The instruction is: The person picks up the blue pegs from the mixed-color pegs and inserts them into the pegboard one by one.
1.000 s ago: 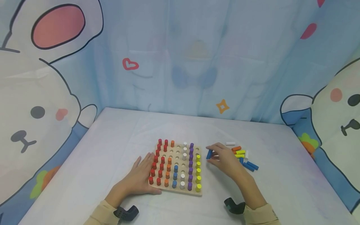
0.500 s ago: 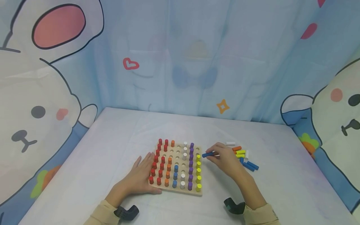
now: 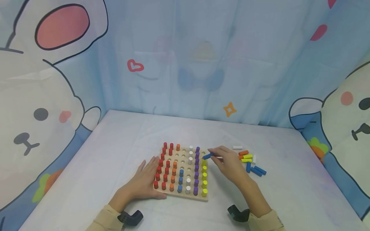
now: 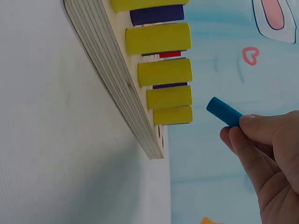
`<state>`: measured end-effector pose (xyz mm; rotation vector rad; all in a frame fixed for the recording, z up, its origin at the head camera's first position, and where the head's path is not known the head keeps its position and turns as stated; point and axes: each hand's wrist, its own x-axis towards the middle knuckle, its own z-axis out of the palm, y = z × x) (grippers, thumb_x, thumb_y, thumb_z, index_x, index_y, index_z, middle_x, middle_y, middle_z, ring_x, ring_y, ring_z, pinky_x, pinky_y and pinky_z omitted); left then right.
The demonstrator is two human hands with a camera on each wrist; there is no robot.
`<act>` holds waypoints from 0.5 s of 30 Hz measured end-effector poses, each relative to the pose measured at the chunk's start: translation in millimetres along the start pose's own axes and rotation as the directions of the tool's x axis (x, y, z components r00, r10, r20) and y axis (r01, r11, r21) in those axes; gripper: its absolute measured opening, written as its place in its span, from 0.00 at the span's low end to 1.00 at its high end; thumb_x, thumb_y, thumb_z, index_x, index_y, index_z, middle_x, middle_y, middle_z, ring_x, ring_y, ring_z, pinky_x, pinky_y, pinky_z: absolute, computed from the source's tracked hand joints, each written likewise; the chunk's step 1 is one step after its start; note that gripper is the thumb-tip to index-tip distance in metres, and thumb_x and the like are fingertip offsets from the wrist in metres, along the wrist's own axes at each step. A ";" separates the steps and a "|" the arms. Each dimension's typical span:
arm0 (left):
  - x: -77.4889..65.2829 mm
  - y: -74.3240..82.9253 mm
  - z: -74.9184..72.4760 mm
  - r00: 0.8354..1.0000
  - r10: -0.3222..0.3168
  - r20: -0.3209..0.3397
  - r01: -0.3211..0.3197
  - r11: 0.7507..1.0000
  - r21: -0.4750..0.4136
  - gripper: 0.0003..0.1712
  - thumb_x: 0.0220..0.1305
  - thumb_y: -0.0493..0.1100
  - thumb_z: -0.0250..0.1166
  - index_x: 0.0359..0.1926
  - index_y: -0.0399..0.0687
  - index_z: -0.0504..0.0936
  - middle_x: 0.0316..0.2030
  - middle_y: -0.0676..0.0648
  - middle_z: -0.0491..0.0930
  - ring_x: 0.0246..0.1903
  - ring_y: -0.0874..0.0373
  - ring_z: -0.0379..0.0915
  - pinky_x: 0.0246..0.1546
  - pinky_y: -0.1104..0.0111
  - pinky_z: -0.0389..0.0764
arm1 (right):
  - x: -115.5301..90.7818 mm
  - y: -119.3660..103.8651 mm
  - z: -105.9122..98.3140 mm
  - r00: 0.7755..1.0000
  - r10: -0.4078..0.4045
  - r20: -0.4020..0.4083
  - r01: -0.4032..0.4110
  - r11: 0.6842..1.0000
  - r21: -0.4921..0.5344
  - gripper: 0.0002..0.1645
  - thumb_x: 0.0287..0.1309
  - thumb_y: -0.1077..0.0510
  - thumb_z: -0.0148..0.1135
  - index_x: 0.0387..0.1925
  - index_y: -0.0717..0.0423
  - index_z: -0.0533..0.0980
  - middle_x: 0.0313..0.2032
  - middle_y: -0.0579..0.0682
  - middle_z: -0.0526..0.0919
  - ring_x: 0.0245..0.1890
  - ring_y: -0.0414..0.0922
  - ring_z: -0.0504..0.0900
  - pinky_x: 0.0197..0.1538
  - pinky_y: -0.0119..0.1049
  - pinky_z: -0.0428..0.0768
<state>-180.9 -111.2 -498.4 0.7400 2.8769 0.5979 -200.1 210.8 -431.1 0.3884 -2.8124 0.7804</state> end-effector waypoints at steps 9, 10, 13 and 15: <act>-0.1 0.8 -1.0 1.000 0.009 -0.015 -0.009 1.000 0.014 0.75 0.36 0.80 0.63 0.74 0.41 0.42 0.75 0.44 0.44 0.75 0.51 0.35 0.73 0.48 0.36 | -3.1 -14.7 1.9 0.996 -0.059 -0.067 0.063 0.996 0.063 0.11 0.51 0.62 0.70 0.38 0.49 0.80 0.37 0.42 0.82 0.41 0.40 0.83 0.44 0.37 0.84; -0.2 0.9 -1.4 1.000 0.011 -0.016 -0.011 1.000 0.015 0.76 0.36 0.80 0.63 0.74 0.41 0.42 0.75 0.44 0.45 0.75 0.51 0.35 0.73 0.48 0.36 | -3.6 -16.6 2.0 0.995 -0.066 -0.074 0.071 0.995 0.067 0.11 0.51 0.62 0.70 0.37 0.49 0.81 0.37 0.42 0.81 0.41 0.40 0.83 0.44 0.37 0.84; -0.2 0.6 -1.2 1.000 0.012 -0.011 -0.012 1.000 0.018 0.76 0.36 0.81 0.63 0.74 0.41 0.41 0.75 0.44 0.44 0.75 0.51 0.35 0.73 0.48 0.36 | -5.1 -21.4 3.9 0.994 -0.074 -0.084 0.080 0.994 0.069 0.10 0.50 0.63 0.70 0.36 0.49 0.81 0.37 0.42 0.80 0.41 0.40 0.83 0.44 0.36 0.84; -0.1 0.4 -0.7 1.000 0.011 -0.008 -0.011 1.000 0.018 0.76 0.36 0.81 0.62 0.74 0.41 0.41 0.75 0.45 0.44 0.75 0.51 0.34 0.73 0.48 0.36 | -6.2 -24.8 5.4 0.994 -0.070 -0.089 0.076 0.994 0.075 0.10 0.50 0.63 0.70 0.36 0.49 0.81 0.37 0.42 0.80 0.42 0.40 0.83 0.44 0.36 0.84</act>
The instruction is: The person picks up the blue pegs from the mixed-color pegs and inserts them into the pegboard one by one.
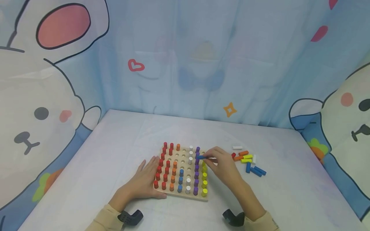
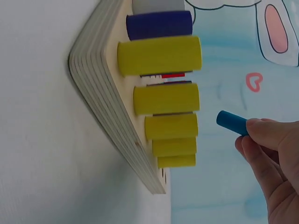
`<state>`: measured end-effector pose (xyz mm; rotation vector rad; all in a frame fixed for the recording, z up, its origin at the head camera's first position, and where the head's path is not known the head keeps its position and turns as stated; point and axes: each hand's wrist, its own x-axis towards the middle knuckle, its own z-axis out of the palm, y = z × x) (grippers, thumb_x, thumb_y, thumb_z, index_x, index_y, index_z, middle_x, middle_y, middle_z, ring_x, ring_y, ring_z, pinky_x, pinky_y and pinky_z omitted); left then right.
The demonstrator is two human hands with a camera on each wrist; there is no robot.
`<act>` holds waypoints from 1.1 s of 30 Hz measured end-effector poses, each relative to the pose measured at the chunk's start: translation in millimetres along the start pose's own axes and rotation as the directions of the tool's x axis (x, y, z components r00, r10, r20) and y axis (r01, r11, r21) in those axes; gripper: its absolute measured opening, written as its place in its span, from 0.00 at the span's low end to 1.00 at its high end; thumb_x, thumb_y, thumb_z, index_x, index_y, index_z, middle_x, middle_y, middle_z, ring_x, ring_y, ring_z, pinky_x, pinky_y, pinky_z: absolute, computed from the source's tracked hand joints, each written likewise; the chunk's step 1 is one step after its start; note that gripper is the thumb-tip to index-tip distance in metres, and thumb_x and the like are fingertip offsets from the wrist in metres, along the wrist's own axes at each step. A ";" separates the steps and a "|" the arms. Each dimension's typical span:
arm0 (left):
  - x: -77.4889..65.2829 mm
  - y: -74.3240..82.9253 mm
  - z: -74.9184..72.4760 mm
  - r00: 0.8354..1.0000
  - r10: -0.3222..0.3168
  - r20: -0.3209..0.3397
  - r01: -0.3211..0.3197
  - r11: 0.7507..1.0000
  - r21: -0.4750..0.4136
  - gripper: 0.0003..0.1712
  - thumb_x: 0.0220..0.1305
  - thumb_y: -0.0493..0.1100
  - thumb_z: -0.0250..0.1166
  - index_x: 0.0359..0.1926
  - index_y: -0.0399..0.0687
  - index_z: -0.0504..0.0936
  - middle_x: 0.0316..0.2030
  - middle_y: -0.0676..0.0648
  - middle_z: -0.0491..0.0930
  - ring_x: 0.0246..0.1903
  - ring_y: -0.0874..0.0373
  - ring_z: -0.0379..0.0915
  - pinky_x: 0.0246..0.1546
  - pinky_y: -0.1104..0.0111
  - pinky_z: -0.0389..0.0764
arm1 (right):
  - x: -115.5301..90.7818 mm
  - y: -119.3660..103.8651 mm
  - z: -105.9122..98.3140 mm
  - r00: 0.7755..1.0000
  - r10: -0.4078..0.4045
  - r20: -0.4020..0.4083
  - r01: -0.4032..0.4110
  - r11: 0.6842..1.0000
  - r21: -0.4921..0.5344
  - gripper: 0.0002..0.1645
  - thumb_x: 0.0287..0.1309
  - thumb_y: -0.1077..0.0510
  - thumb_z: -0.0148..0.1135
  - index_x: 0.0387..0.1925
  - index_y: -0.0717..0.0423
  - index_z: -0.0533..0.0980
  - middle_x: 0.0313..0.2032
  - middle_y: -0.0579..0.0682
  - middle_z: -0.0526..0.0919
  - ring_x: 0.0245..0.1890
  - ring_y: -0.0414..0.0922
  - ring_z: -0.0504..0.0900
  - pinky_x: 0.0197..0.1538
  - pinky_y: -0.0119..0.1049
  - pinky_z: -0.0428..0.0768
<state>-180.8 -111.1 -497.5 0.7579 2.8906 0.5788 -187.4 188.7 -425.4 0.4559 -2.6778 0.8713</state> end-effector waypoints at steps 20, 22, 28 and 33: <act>0.6 -1.3 0.0 1.000 0.003 0.018 -0.003 1.000 0.002 0.75 0.37 0.81 0.61 0.74 0.41 0.41 0.75 0.44 0.43 0.75 0.50 0.34 0.73 0.47 0.36 | -4.1 -21.2 35.7 0.998 -0.063 -0.026 0.064 0.997 0.040 0.12 0.46 0.65 0.73 0.33 0.48 0.82 0.33 0.37 0.81 0.37 0.35 0.84 0.39 0.25 0.82; 0.3 -1.4 -0.4 1.000 0.008 0.016 -0.008 1.000 0.004 0.75 0.38 0.81 0.62 0.74 0.41 0.41 0.75 0.44 0.43 0.75 0.50 0.34 0.73 0.47 0.36 | -4.9 -22.5 38.2 0.997 -0.078 -0.030 0.078 0.997 0.009 0.12 0.46 0.64 0.73 0.33 0.48 0.82 0.33 0.37 0.82 0.36 0.35 0.84 0.39 0.24 0.82; -0.8 -1.0 -2.1 1.000 0.012 0.009 -0.012 1.000 0.005 0.75 0.38 0.81 0.62 0.74 0.40 0.42 0.75 0.44 0.43 0.75 0.50 0.35 0.73 0.47 0.36 | -6.5 -24.4 43.8 0.994 -0.108 -0.025 0.107 0.993 -0.041 0.10 0.46 0.63 0.73 0.32 0.48 0.84 0.31 0.38 0.83 0.34 0.34 0.83 0.39 0.22 0.81; -0.3 -1.3 -1.3 1.000 0.003 0.008 -0.003 1.000 0.010 0.76 0.37 0.82 0.61 0.75 0.41 0.41 0.75 0.45 0.43 0.75 0.51 0.34 0.73 0.48 0.36 | -6.5 -24.3 47.7 0.993 -0.114 -0.030 0.112 0.991 -0.074 0.10 0.46 0.62 0.73 0.32 0.48 0.84 0.31 0.38 0.84 0.33 0.34 0.83 0.38 0.21 0.80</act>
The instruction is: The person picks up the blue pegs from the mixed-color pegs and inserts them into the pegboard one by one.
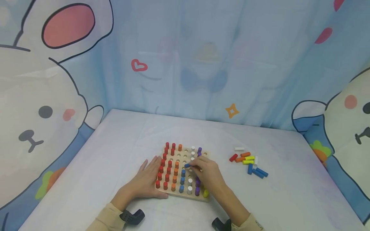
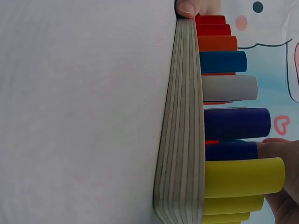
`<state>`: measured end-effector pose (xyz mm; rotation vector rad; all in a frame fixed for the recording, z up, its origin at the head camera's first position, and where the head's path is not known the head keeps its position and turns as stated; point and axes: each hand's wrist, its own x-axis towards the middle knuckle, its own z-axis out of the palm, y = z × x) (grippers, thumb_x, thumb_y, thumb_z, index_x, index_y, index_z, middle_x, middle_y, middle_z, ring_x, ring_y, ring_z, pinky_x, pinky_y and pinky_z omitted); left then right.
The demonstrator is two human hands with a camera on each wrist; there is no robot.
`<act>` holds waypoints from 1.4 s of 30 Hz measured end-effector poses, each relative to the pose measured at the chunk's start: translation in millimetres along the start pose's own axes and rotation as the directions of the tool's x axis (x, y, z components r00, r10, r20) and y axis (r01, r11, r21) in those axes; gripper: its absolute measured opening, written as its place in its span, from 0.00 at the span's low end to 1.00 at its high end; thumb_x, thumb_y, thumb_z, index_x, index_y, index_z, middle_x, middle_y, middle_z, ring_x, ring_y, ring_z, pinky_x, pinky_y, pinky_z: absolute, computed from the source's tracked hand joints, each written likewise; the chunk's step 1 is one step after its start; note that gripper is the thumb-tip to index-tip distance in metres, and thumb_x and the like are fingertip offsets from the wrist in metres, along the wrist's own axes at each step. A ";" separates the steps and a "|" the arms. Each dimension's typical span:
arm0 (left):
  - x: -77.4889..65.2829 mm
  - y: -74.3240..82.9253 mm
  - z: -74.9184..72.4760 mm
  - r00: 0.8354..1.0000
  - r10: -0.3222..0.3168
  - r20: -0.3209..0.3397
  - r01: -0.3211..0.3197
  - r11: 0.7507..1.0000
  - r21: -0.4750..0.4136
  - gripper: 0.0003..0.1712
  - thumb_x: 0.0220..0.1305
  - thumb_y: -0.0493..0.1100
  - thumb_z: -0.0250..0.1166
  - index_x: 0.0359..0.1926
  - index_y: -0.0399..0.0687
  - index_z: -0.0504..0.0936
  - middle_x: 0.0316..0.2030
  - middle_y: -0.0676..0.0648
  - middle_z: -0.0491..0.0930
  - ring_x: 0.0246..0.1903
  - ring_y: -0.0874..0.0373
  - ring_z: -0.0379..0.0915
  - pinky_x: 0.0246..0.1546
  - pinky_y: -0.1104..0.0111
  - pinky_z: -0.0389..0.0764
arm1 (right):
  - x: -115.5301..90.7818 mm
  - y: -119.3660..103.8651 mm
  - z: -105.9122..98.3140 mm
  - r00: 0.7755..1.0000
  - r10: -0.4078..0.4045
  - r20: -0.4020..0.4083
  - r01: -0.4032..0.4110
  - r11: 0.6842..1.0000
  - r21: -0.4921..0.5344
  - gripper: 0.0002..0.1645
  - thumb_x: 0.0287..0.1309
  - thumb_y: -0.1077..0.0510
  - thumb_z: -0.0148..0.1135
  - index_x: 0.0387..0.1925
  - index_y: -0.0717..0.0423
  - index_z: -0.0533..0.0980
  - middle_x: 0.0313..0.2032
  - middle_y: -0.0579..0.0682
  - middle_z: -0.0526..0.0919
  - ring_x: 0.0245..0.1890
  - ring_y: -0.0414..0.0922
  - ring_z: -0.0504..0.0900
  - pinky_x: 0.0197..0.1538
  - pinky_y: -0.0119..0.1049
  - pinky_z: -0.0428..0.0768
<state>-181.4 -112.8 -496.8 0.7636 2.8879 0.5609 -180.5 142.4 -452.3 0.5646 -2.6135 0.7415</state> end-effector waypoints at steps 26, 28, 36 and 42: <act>1.6 -1.4 0.7 1.000 -0.007 0.003 0.007 1.000 0.010 0.77 0.36 0.84 0.59 0.74 0.41 0.40 0.75 0.45 0.41 0.75 0.52 0.33 0.73 0.49 0.35 | 1.0 -2.7 8.7 0.997 -0.010 0.076 0.010 1.000 -0.003 0.09 0.50 0.62 0.70 0.34 0.46 0.83 0.36 0.38 0.83 0.40 0.37 0.84 0.45 0.28 0.82; 1.6 -1.4 0.5 1.000 -0.008 0.005 0.008 1.000 0.008 0.77 0.37 0.84 0.59 0.74 0.41 0.40 0.75 0.45 0.41 0.75 0.52 0.32 0.73 0.49 0.35 | 1.0 -3.0 9.4 0.997 -0.008 0.081 0.008 1.000 -0.008 0.09 0.50 0.62 0.70 0.34 0.46 0.83 0.36 0.38 0.83 0.40 0.37 0.84 0.46 0.29 0.82; 1.4 -1.0 0.4 1.000 -0.007 0.006 0.007 1.000 0.004 0.76 0.37 0.83 0.60 0.74 0.41 0.40 0.75 0.45 0.41 0.75 0.52 0.33 0.73 0.48 0.36 | 1.4 -6.0 9.0 0.994 -0.010 0.105 0.016 0.998 -0.061 0.09 0.51 0.61 0.70 0.36 0.48 0.84 0.38 0.41 0.85 0.43 0.40 0.84 0.48 0.31 0.82; 1.2 -0.5 -0.4 1.000 -0.007 0.008 0.007 1.000 0.013 0.76 0.37 0.83 0.59 0.74 0.41 0.40 0.75 0.45 0.41 0.75 0.52 0.33 0.73 0.49 0.36 | 1.7 -7.5 9.1 0.994 0.003 0.112 0.006 0.997 -0.082 0.11 0.53 0.60 0.69 0.40 0.48 0.83 0.41 0.43 0.86 0.46 0.41 0.84 0.48 0.32 0.82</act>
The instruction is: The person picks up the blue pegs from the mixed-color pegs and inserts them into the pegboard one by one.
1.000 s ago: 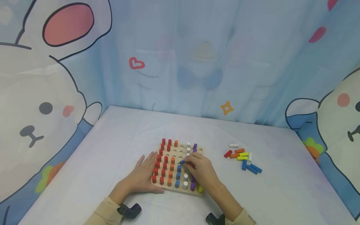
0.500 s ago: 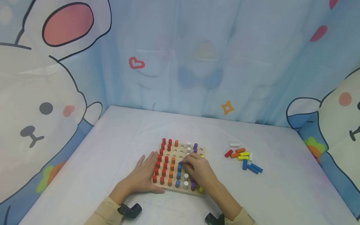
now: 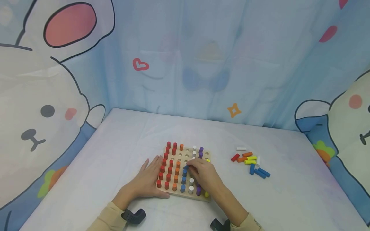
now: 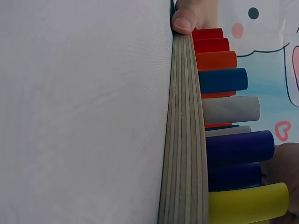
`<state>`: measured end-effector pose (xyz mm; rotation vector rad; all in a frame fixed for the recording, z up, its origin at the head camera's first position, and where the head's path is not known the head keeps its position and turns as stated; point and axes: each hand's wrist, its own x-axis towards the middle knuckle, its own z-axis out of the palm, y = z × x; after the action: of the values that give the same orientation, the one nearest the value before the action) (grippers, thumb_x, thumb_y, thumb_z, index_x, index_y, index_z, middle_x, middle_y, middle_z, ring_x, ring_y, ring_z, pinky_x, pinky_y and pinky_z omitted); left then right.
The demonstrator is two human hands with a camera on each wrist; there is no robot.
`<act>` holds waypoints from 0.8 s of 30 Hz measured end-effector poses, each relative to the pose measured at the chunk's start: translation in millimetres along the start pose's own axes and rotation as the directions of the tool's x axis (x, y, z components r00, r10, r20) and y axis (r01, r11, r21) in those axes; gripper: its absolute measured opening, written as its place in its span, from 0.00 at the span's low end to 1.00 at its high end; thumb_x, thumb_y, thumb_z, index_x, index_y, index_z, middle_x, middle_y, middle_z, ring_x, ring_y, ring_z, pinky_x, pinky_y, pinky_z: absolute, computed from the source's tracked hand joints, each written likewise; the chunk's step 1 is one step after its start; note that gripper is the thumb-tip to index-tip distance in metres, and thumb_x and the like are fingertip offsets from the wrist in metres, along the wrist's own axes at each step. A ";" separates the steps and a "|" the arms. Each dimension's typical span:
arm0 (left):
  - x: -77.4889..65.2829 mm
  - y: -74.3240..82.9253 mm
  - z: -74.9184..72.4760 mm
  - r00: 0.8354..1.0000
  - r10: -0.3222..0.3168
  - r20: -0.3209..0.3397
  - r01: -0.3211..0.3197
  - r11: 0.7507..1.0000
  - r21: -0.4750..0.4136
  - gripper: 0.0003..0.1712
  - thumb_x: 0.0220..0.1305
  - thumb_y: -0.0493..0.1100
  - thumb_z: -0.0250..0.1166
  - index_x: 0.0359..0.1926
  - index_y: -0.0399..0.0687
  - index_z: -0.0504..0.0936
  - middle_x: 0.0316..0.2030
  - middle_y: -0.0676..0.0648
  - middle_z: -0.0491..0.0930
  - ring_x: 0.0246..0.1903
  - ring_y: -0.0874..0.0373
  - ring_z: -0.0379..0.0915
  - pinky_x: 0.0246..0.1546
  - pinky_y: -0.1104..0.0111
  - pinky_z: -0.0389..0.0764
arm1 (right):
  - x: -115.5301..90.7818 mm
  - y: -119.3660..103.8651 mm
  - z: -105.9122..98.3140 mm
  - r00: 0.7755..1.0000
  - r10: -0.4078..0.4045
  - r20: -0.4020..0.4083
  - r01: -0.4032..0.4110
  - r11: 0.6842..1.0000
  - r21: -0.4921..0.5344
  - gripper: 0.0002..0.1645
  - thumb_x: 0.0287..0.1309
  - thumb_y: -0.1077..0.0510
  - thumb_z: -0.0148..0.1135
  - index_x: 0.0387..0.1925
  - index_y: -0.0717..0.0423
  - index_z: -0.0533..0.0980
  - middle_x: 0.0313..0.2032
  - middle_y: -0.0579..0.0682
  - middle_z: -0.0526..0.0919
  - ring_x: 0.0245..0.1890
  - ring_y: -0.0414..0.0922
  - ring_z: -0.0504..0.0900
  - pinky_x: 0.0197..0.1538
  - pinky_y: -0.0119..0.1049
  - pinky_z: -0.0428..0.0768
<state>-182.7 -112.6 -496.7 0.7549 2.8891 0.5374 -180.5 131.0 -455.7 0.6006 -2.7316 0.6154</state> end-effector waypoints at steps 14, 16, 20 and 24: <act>2.4 1.8 0.2 1.000 0.003 0.011 -0.003 1.000 0.000 0.75 0.38 0.83 0.59 0.75 0.43 0.40 0.76 0.47 0.41 0.75 0.53 0.32 0.73 0.48 0.36 | -1.2 1.7 -0.6 0.997 -0.032 0.068 0.032 0.999 0.006 0.10 0.58 0.60 0.64 0.43 0.51 0.84 0.44 0.41 0.82 0.48 0.40 0.83 0.51 0.32 0.80; 1.9 2.1 -0.5 1.000 0.000 0.014 0.000 1.000 -0.005 0.75 0.38 0.83 0.59 0.75 0.43 0.40 0.76 0.47 0.41 0.75 0.53 0.32 0.73 0.48 0.36 | -1.3 1.5 -1.0 0.995 -0.030 0.092 0.030 1.000 0.004 0.12 0.59 0.60 0.63 0.44 0.50 0.83 0.45 0.41 0.82 0.49 0.40 0.82 0.51 0.32 0.80; 0.0 2.5 -1.7 1.000 -0.008 0.015 0.009 1.000 -0.014 0.75 0.38 0.82 0.60 0.75 0.42 0.40 0.76 0.46 0.41 0.75 0.52 0.33 0.73 0.48 0.36 | -1.2 1.3 -1.8 0.994 -0.018 0.112 0.019 1.000 -0.011 0.14 0.58 0.59 0.64 0.47 0.50 0.82 0.47 0.41 0.83 0.51 0.41 0.82 0.53 0.34 0.79; -1.2 3.5 -2.9 1.000 -0.008 0.013 0.008 1.000 -0.018 0.75 0.37 0.82 0.61 0.75 0.42 0.41 0.75 0.46 0.43 0.75 0.52 0.34 0.73 0.48 0.36 | -1.7 2.1 -2.6 0.994 -0.013 0.108 0.016 0.999 -0.029 0.15 0.57 0.59 0.65 0.47 0.48 0.82 0.47 0.41 0.83 0.52 0.41 0.81 0.53 0.34 0.79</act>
<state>-180.7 -111.2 -492.7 0.7409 2.8702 0.5553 -179.6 134.5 -454.7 0.6643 -2.8288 0.5530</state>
